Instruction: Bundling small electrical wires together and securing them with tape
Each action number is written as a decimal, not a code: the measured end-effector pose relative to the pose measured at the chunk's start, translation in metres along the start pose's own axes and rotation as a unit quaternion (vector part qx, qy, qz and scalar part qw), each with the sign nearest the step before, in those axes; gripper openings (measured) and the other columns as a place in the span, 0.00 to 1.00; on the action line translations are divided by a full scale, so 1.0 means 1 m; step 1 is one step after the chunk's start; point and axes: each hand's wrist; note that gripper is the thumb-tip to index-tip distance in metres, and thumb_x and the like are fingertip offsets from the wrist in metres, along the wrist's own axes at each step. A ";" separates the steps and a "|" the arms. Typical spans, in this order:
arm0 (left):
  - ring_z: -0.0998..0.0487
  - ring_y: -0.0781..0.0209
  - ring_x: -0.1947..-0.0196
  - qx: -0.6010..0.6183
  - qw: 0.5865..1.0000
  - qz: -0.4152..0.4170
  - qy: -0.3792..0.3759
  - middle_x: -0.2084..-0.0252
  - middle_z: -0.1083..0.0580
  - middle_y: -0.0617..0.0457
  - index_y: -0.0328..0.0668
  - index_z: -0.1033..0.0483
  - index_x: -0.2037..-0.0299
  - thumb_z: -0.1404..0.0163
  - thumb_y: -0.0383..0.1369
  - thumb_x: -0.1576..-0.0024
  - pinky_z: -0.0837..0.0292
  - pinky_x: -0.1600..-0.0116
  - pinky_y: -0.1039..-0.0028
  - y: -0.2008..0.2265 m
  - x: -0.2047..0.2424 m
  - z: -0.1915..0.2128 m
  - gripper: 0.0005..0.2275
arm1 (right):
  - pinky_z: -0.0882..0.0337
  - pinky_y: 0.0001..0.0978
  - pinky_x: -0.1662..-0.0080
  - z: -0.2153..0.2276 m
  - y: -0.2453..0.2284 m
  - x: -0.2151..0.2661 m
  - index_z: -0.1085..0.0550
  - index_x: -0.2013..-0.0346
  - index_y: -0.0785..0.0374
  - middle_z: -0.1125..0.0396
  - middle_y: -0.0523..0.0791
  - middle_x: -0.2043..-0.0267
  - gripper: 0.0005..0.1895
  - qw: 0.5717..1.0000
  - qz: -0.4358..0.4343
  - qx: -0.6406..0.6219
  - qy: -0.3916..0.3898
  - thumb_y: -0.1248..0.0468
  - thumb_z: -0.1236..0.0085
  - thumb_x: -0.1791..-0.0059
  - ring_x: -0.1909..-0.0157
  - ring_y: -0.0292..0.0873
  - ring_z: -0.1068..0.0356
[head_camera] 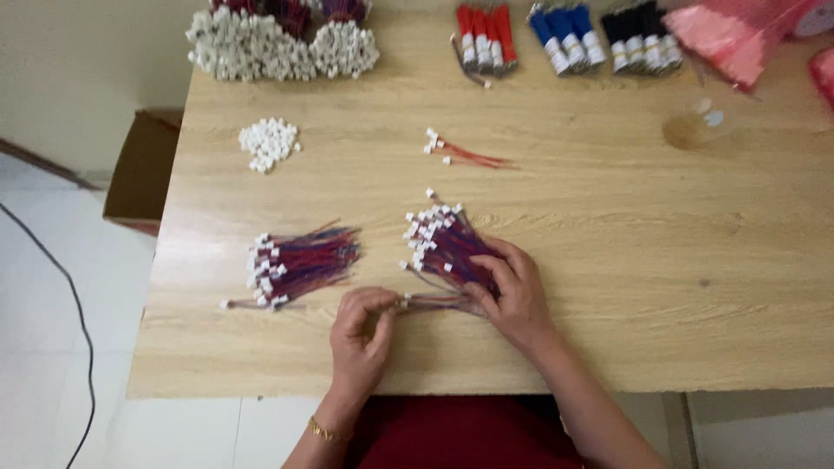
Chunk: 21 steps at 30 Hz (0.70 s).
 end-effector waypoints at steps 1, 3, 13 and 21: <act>0.24 0.58 0.59 -0.006 1.000 -0.004 -0.014 0.64 0.24 0.54 0.43 0.25 0.64 0.51 0.22 0.47 0.32 0.49 0.70 0.004 -0.003 0.000 0.06 | 0.39 0.43 0.41 0.003 -0.001 -0.003 0.29 0.52 0.61 0.38 0.50 0.43 0.20 1.000 -0.007 -0.012 0.008 0.55 0.41 0.55 0.42 0.51 0.38; 0.24 0.58 0.60 0.000 1.000 -0.012 -0.018 0.64 0.23 0.54 0.43 0.24 0.64 0.50 0.22 0.47 0.33 0.49 0.70 -0.004 -0.001 0.000 0.06 | 0.41 0.45 0.39 -0.006 0.010 0.000 0.33 0.47 0.62 0.40 0.53 0.40 0.26 1.000 -0.001 0.012 0.014 0.52 0.42 0.55 0.39 0.54 0.40; 0.26 0.56 0.52 -0.113 0.991 0.012 -0.066 0.53 0.25 0.51 0.45 0.20 0.59 0.50 0.27 0.49 0.35 0.44 0.71 -0.026 0.007 -0.006 0.10 | 0.66 0.57 0.31 -0.011 -0.004 -0.006 0.47 0.35 0.58 0.53 0.50 0.30 0.44 0.972 -0.065 0.111 -0.196 0.31 0.86 0.51 0.28 0.53 0.58; 0.29 0.52 0.43 -0.172 0.978 -0.095 -0.064 0.42 0.30 0.48 0.44 0.28 0.47 0.47 0.37 0.49 0.38 0.36 0.67 -0.031 0.005 -0.028 0.20 | 0.41 0.44 0.40 0.024 -0.004 -0.024 0.33 0.45 0.62 0.38 0.47 0.45 0.20 0.997 -0.079 -0.020 -0.002 0.59 0.48 0.51 0.42 0.48 0.41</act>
Point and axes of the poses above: each hand's wrist, its own x-axis away from the middle knuckle, its own z-axis out of the back of the hand, y = z × x
